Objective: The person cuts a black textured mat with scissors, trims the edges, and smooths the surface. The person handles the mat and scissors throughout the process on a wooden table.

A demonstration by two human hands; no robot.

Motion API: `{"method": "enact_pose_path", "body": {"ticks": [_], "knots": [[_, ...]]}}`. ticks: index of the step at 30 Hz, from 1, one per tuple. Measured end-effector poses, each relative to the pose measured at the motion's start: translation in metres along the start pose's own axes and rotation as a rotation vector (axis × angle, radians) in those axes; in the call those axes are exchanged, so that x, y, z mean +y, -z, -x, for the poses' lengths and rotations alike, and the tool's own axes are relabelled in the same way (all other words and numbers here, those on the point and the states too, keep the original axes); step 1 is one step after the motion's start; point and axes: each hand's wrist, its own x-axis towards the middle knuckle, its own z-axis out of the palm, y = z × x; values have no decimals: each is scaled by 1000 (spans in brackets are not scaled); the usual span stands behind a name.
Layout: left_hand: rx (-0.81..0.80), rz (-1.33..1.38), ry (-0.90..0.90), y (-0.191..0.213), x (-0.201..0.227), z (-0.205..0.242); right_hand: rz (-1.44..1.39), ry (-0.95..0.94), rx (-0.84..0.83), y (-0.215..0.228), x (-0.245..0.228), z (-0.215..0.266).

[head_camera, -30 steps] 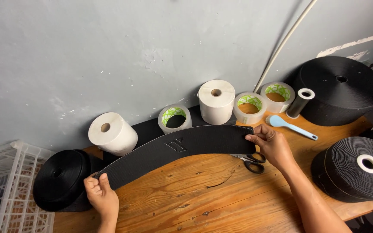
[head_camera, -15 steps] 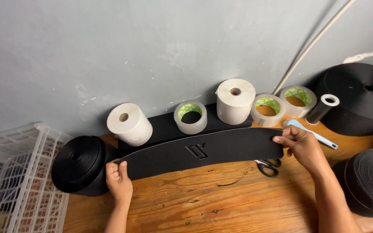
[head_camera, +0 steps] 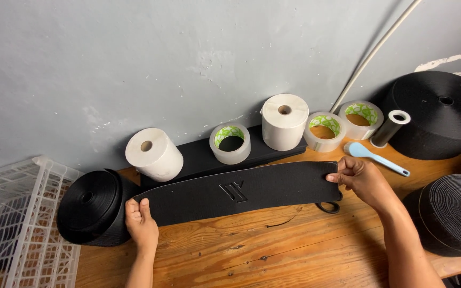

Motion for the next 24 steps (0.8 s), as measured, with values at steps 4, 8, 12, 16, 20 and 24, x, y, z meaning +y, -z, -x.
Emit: {"method": "enact_pose_path", "body": {"ticks": [4,8,12,16,20,24], "knots": [[12,3,12,-1,-4,0,4,9,-14,-1,3,-1],[15,5,3,-2,0,2,35,-25,-2,1,-3,0],[23,-14,-4,-2,-3,4,-11,-2,-16,3,6,-4],[40,-81,-12,-1,-2,4,-8,-10,-22,4,18,-10],[47,-41,-36,-1,-4,3,9,-12,-25,3,11,-6],[58,-56,-29,0,-6,3,25,-8,-39,2,15,-8]]}}
